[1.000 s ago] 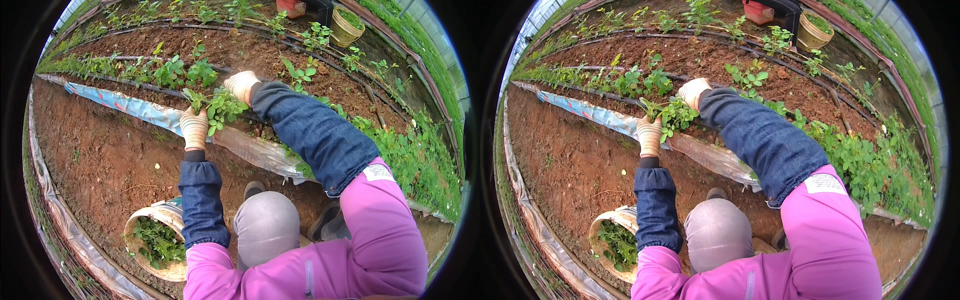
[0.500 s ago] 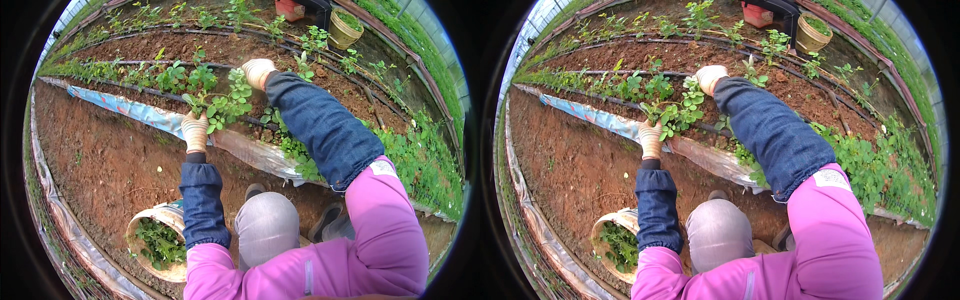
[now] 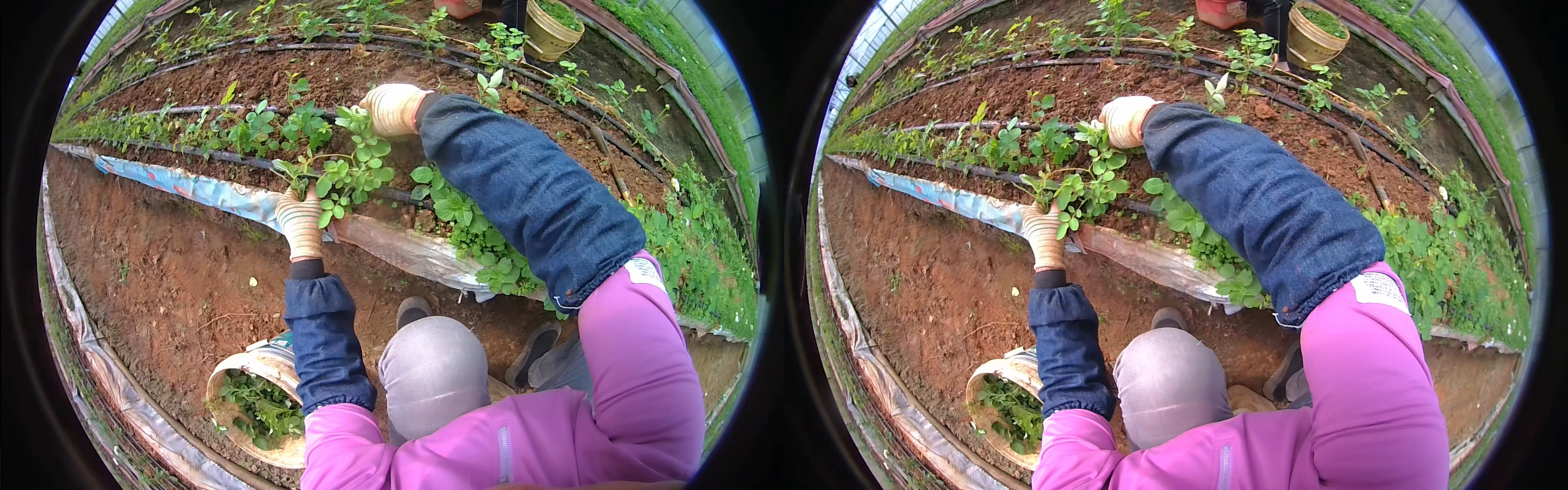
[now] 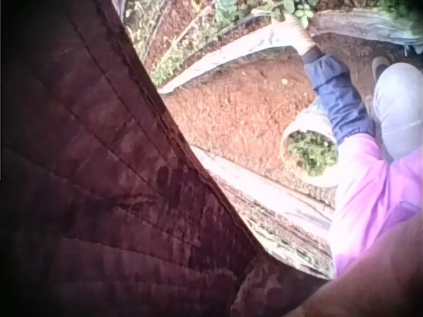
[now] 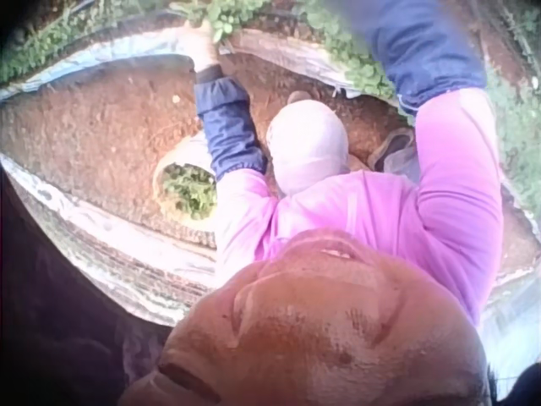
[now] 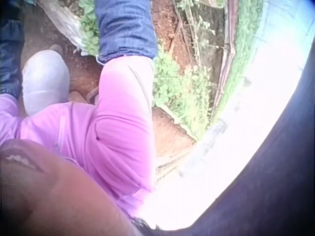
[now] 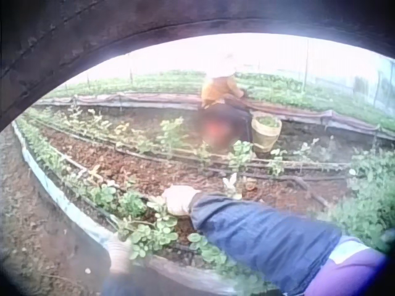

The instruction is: The person kneels in a greenhouse and harvests leafy green plants by hand. They pull the plants from the soil, gather them into a bunch, and place them into a bucket positioned beside them.

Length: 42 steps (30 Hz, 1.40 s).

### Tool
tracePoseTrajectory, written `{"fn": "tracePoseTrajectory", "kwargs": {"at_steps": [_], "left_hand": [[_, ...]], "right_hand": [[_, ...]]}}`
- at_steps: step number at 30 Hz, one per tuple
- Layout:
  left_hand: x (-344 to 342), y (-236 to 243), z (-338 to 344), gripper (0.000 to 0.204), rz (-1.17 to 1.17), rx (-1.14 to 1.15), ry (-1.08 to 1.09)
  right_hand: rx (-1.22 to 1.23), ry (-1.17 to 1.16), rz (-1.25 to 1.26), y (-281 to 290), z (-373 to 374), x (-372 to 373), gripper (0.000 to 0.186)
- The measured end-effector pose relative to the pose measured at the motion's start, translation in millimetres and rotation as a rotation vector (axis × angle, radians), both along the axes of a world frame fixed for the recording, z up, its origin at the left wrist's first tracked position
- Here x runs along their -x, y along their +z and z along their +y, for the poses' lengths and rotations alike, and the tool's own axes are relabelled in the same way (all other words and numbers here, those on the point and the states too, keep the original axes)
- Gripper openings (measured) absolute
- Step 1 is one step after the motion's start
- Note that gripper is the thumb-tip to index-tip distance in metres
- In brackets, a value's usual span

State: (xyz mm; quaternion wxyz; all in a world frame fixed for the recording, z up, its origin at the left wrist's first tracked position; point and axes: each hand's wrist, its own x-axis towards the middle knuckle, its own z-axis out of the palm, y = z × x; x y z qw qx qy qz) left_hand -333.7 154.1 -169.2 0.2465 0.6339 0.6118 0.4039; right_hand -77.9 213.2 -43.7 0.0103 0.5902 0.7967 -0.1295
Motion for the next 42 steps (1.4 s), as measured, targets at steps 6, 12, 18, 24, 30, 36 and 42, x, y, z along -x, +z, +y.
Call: {"fn": "tracePoseTrajectory", "kwargs": {"at_steps": [6,12,18,24,30,36,42], "left_hand": [[2,-3,4,0.035,0.060,0.041,-0.007],[3,6,4,0.037,0.110,0.079,0.035],[-25,10,1,0.034,-0.235,0.114,-0.144],[3,-15,-35,0.033,-0.420,0.119,-0.235],[-24,-15,-12,0.039,1.368,-0.173,-0.267],[-2,-59,32,0.045,1.372,-0.291,-0.308],[-42,-31,24,0.025,1.259,-0.017,-0.415]], "right_hand": [[-0.051,-0.137,-0.216,-2,-9,2,0.024],[-0.019,-0.404,0.035,29,4,-56,0.030],[-0.092,-0.303,-0.201,-3,27,-117,0.029],[-0.230,-0.490,0.327,39,-20,-46,0.041],[-0.246,-0.415,0.458,61,-56,-58,0.030],[-0.311,-0.339,0.692,69,-97,-79,0.025],[-0.307,-0.494,0.677,71,-129,-134,0.041]]}}
